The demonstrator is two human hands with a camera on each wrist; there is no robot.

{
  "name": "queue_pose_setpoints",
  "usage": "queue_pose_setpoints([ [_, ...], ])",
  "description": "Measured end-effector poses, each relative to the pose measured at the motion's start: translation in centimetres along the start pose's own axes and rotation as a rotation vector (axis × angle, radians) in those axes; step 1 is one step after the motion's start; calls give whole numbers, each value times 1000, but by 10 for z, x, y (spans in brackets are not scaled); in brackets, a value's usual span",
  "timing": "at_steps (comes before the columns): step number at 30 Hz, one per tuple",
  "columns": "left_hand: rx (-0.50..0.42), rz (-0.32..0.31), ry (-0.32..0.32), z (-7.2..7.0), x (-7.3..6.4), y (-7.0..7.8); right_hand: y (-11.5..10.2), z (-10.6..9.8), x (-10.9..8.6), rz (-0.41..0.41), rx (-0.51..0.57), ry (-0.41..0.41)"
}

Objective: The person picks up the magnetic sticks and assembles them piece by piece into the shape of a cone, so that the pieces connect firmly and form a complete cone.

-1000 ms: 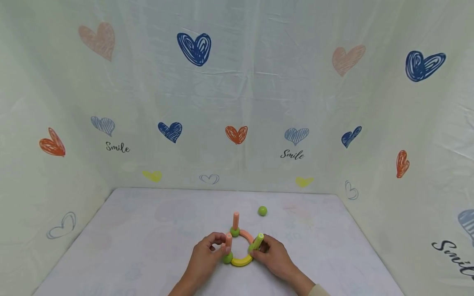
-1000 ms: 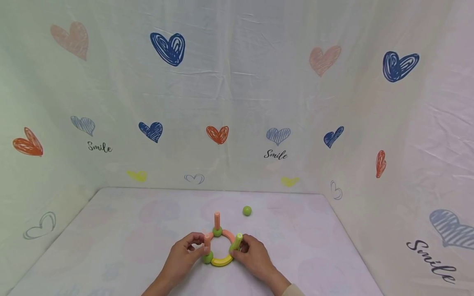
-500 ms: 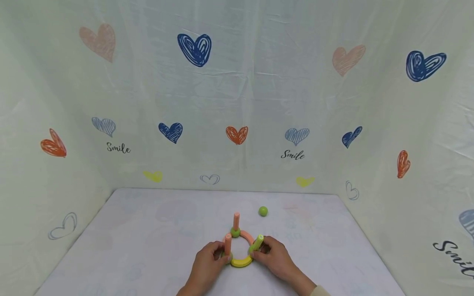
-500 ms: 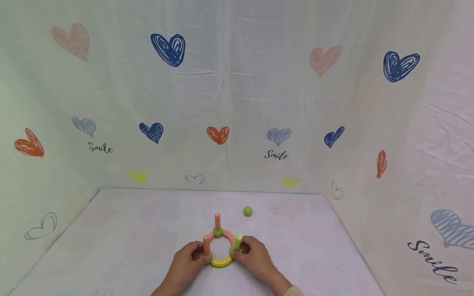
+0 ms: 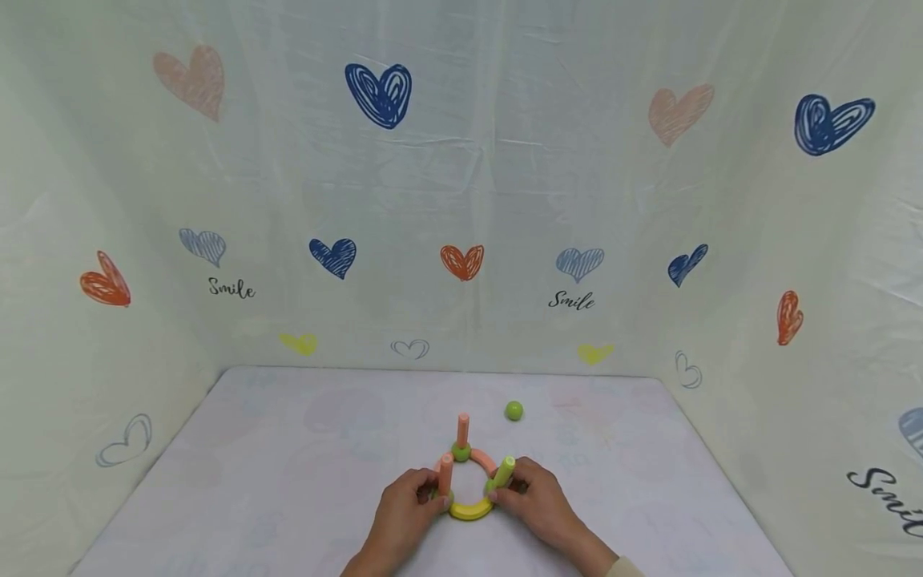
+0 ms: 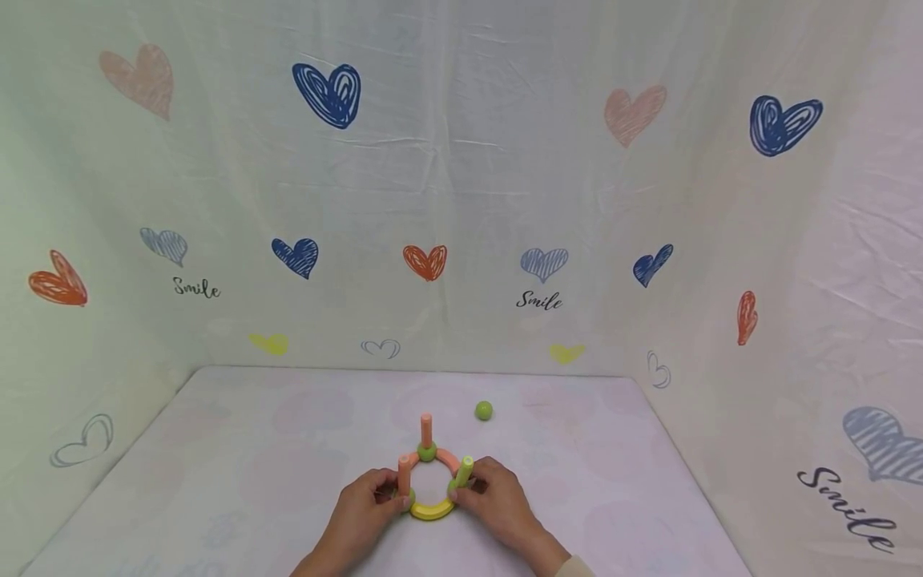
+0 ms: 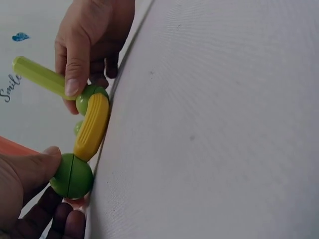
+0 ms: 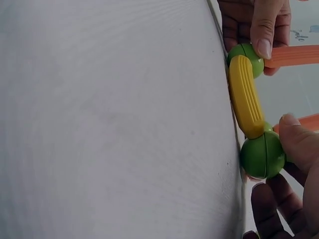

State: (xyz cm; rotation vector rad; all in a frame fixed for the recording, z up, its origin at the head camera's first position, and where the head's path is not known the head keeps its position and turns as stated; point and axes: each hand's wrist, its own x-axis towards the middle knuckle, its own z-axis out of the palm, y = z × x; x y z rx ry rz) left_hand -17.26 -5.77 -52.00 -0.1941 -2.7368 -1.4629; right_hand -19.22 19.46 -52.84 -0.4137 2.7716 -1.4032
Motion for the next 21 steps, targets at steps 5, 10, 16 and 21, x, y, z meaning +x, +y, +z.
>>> queue_pose_setpoints([
  [5,10,-6,-16,-3,2,2,-4,1,1,-23,-19,30],
  [10,12,-3,-41,-5,5,2,-6,2,1,2,-40,35],
  [16,-7,-1,-52,-6,5,1,-6,4,2,15,-66,31],
  [21,-15,-12,-45,-6,4,1,-5,6,1,4,-59,33],
])
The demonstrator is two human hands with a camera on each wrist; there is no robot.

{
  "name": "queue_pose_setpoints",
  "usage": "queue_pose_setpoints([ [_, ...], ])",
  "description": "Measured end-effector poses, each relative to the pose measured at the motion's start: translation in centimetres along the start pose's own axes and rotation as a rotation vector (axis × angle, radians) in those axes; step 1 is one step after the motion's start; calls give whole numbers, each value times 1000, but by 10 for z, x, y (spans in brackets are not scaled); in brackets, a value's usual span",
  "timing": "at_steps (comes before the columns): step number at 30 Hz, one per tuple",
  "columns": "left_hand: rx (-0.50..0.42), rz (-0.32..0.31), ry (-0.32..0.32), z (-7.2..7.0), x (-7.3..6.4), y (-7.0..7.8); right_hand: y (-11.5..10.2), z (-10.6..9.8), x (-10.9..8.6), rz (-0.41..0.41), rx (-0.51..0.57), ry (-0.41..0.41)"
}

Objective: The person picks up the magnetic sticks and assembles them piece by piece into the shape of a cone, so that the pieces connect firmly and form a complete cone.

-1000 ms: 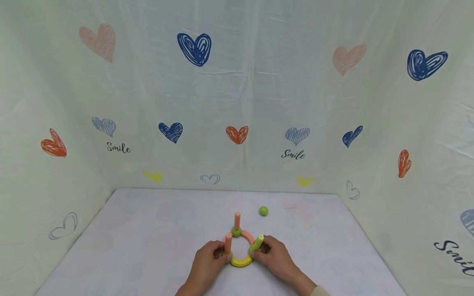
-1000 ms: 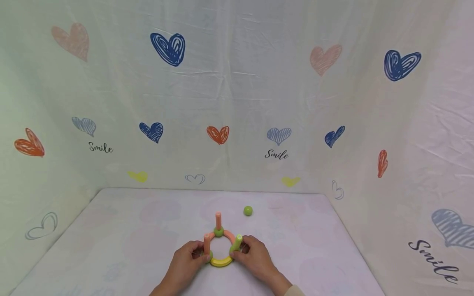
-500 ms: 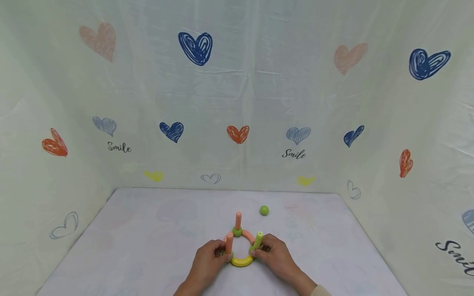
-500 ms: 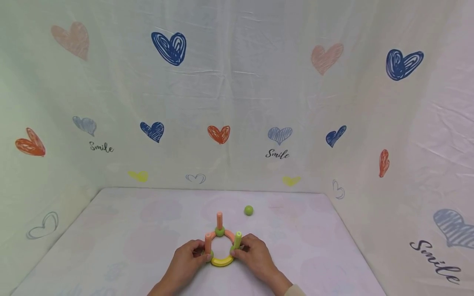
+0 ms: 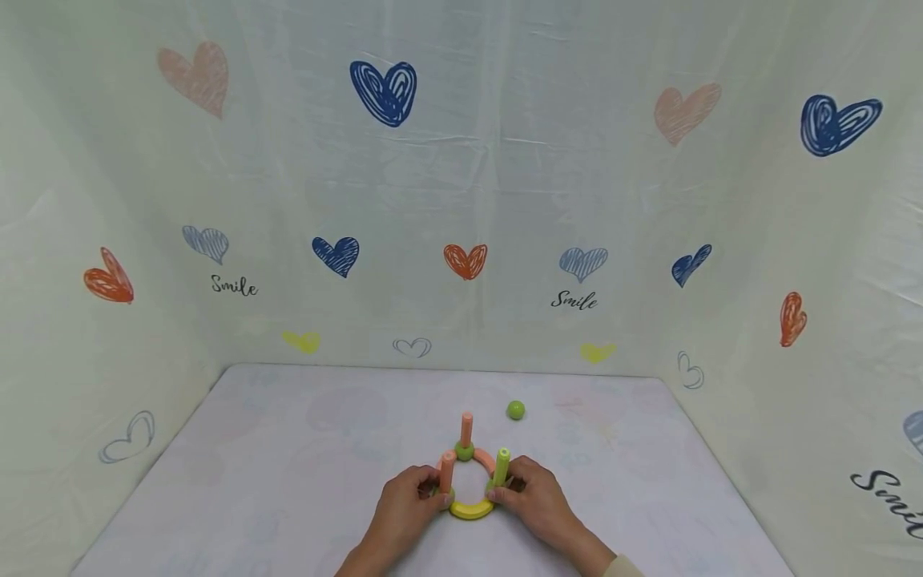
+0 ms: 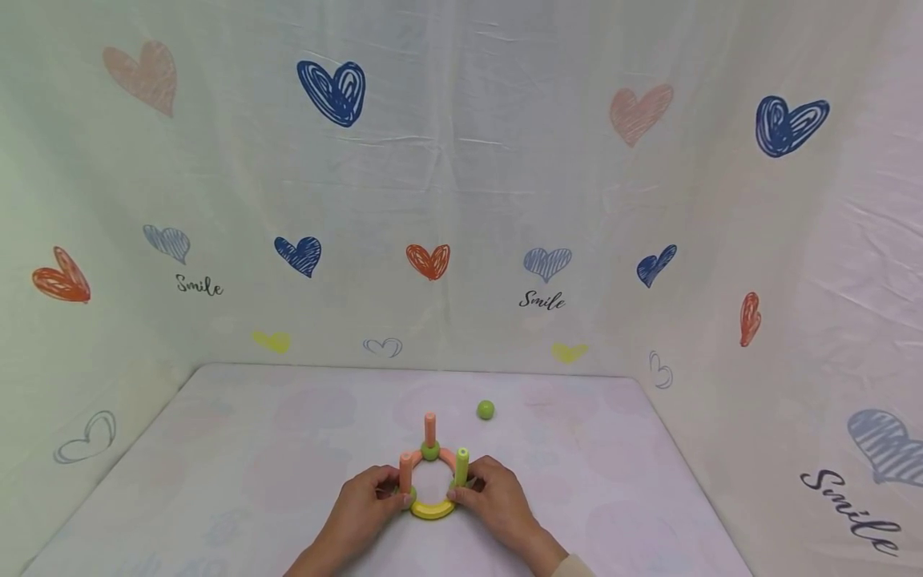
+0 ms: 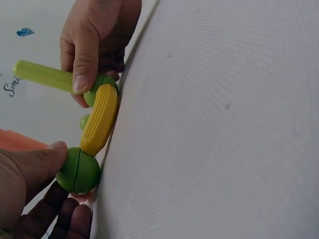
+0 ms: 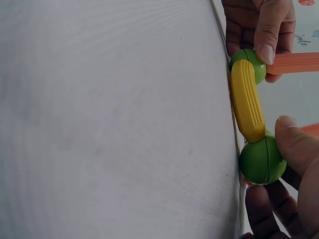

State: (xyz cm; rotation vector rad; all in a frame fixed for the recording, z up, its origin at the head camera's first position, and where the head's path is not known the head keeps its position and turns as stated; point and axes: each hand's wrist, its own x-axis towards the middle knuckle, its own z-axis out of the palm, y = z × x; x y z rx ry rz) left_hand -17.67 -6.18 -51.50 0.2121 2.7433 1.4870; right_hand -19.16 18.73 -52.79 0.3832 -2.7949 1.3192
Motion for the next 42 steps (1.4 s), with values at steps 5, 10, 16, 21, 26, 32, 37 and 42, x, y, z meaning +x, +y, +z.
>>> queue_pose_setpoints([
  [5,7,-11,12,1,-1,1,1,-1,0,7,15,-32],
  [10,16,-22,26,1,-1,2,4,-9,1,36,74,-141],
  [16,30,-23,34,2,-1,1,10,-23,7,81,168,-209],
  [21,34,-30,40,4,-1,0,16,-27,17,118,159,-103],
  [26,25,-41,40,5,-1,0,22,-32,30,174,181,5],
  [32,12,-56,41,5,-1,0,30,-43,52,203,157,117],
  [37,-2,-53,25,7,-2,-1,36,-50,70,224,121,155],
  [42,-22,-54,15,7,-2,-2,41,-48,85,239,82,152],
])
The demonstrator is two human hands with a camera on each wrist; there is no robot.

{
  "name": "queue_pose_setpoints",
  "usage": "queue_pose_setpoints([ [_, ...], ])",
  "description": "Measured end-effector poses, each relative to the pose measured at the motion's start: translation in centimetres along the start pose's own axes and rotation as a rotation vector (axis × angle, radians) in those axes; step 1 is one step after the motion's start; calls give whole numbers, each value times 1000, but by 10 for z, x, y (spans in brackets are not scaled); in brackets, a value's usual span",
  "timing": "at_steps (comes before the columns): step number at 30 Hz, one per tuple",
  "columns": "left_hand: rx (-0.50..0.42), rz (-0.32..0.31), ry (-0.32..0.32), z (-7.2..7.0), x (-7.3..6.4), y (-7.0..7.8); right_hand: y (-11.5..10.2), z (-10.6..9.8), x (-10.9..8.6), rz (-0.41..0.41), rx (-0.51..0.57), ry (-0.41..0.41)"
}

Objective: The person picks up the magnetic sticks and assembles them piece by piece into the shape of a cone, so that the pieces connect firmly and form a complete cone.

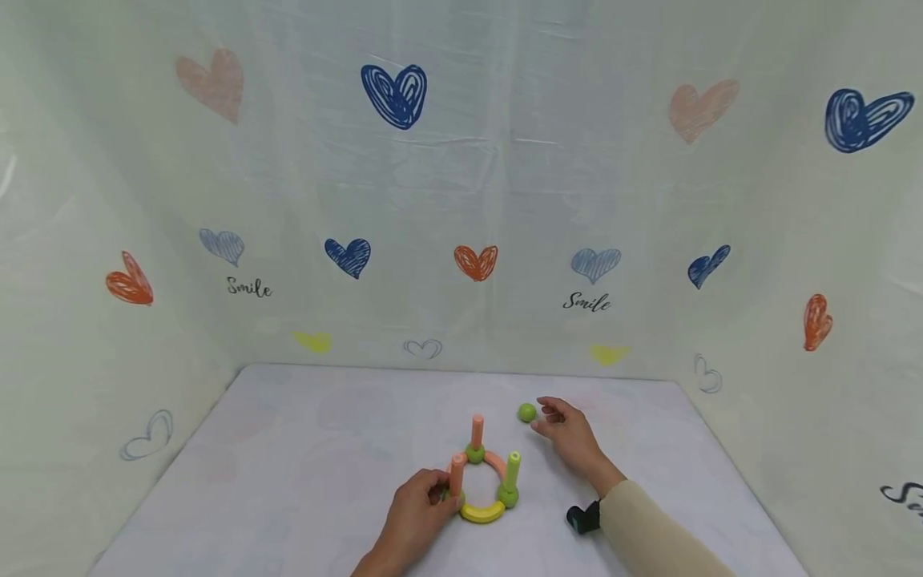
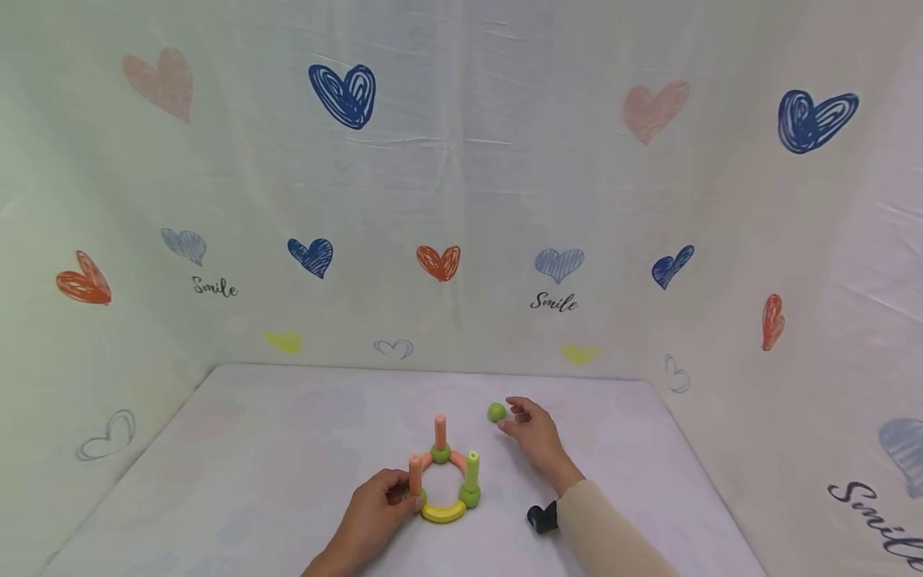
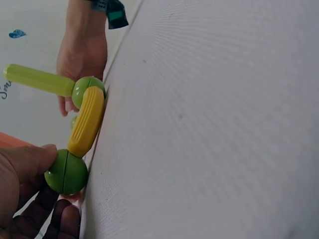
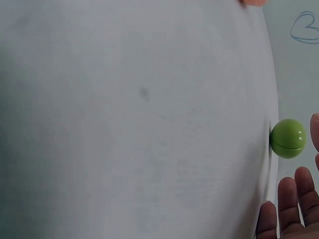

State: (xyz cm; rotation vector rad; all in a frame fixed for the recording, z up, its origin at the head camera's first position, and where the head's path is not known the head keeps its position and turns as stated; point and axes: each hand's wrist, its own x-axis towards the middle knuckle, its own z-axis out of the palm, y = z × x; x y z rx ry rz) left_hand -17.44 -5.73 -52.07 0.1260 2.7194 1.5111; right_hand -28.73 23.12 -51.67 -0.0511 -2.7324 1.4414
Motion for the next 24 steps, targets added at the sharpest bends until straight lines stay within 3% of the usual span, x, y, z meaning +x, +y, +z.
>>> queue_pose_setpoints([
  [9,-16,-2,-10,0,1,-1,2,10,18,-29,4,-35],
  [24,0,26,-4,1,0,-3,0,15,20,-19,-88,-15],
])
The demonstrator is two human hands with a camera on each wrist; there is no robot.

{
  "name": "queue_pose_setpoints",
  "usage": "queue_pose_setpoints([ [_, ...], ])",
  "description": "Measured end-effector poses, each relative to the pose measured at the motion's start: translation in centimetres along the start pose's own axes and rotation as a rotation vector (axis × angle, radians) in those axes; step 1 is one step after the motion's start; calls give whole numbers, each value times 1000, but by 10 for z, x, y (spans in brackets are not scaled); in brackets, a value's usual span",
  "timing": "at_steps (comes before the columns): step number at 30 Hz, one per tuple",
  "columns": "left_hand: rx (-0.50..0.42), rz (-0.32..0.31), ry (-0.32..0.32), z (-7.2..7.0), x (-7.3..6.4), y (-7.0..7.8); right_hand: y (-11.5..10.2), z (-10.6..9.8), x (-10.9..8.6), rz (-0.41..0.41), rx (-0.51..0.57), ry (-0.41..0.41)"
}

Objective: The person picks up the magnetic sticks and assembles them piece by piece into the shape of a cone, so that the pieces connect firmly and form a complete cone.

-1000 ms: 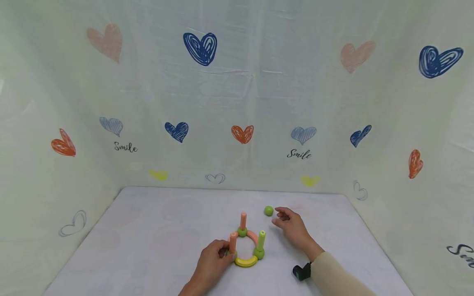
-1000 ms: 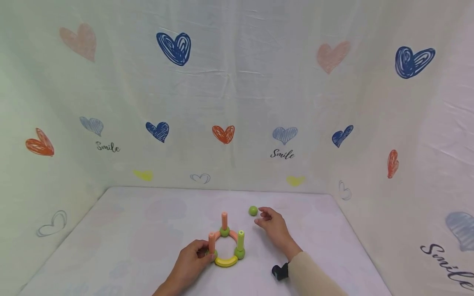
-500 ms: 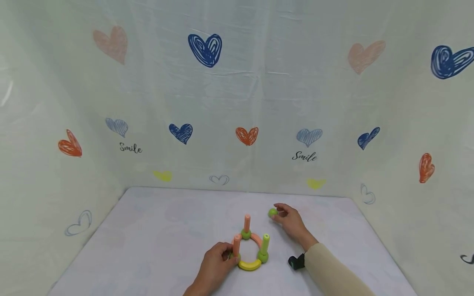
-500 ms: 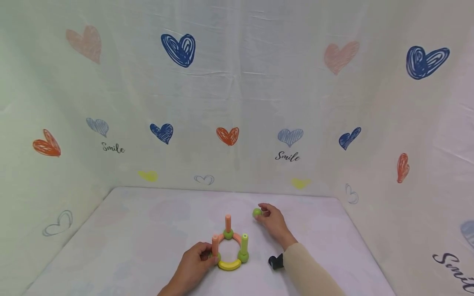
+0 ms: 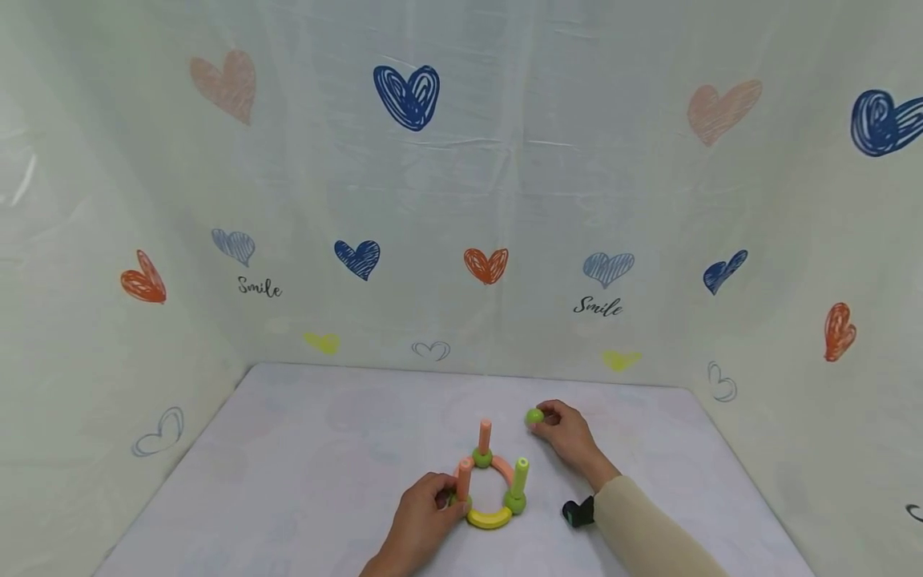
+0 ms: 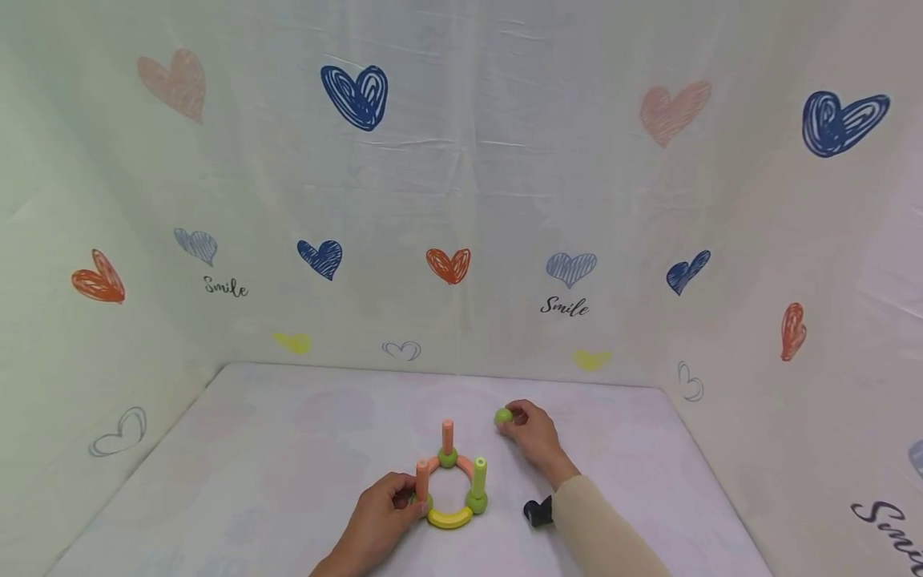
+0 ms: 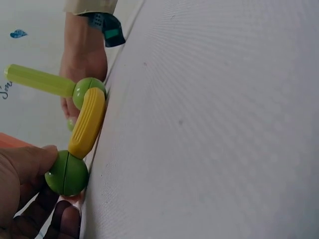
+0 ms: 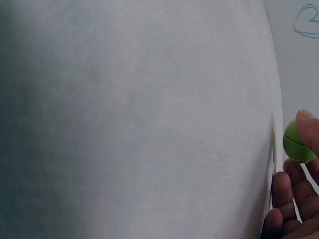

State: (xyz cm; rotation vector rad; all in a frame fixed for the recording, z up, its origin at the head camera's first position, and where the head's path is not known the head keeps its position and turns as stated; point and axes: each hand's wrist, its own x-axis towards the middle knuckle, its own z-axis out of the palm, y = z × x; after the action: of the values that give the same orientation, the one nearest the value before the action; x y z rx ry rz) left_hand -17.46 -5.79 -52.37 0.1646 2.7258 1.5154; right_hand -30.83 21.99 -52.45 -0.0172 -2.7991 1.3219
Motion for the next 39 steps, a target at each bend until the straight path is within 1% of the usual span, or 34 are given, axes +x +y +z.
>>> queue_pose_setpoints([
  [3,1,10,4,1,-1,0,1,-1,-3,9,21,9],
  [11,15,15,6,1,-1,0,5,-3,-10,15,155,26],
  [15,18,12,1,2,-1,-1,6,-4,-14,7,175,32],
  [20,19,5,2,2,0,-1,1,-5,-17,-5,175,23],
  [23,16,3,4,2,0,0,-2,-6,-17,-19,203,17],
  [28,23,7,7,1,-1,3,-15,-7,-19,-29,256,10],
  [32,32,1,10,0,-1,4,-33,-10,-23,-48,285,-12],
  [39,29,-16,5,0,1,5,-62,-14,-32,-91,367,-51],
])
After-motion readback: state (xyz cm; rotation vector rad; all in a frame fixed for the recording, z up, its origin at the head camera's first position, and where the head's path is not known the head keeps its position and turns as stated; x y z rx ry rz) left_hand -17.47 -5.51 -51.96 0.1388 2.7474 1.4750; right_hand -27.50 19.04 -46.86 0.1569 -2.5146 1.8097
